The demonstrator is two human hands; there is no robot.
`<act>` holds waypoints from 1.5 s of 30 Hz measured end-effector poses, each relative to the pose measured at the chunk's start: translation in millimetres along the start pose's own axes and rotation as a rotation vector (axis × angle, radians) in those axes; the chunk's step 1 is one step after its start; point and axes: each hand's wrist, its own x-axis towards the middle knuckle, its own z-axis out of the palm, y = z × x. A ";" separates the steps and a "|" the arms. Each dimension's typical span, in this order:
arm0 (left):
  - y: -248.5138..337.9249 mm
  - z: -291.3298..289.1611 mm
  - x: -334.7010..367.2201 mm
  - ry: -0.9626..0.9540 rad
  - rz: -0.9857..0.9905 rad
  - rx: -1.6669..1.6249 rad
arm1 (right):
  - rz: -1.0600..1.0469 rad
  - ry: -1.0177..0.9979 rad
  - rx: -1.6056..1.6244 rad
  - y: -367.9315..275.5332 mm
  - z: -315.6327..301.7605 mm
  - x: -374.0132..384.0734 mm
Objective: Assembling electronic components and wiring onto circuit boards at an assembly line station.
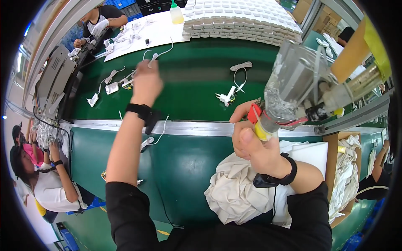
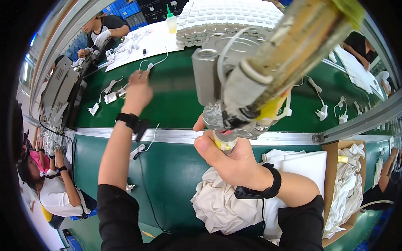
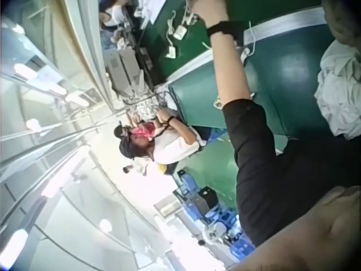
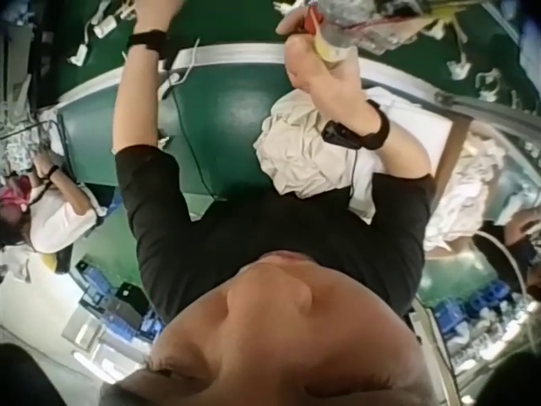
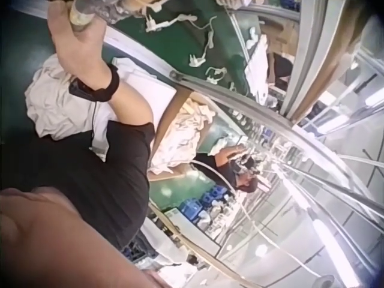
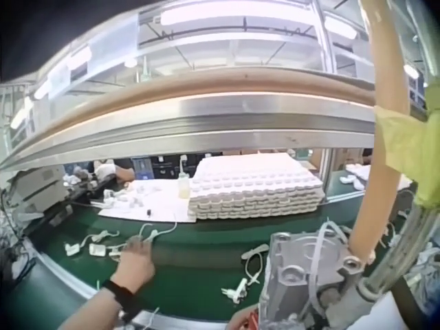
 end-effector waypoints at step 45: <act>195.5 -107.1 -124.0 -1.072 -0.515 -2.377 | -0.114 0.083 -0.092 11.5 -10.8 17.6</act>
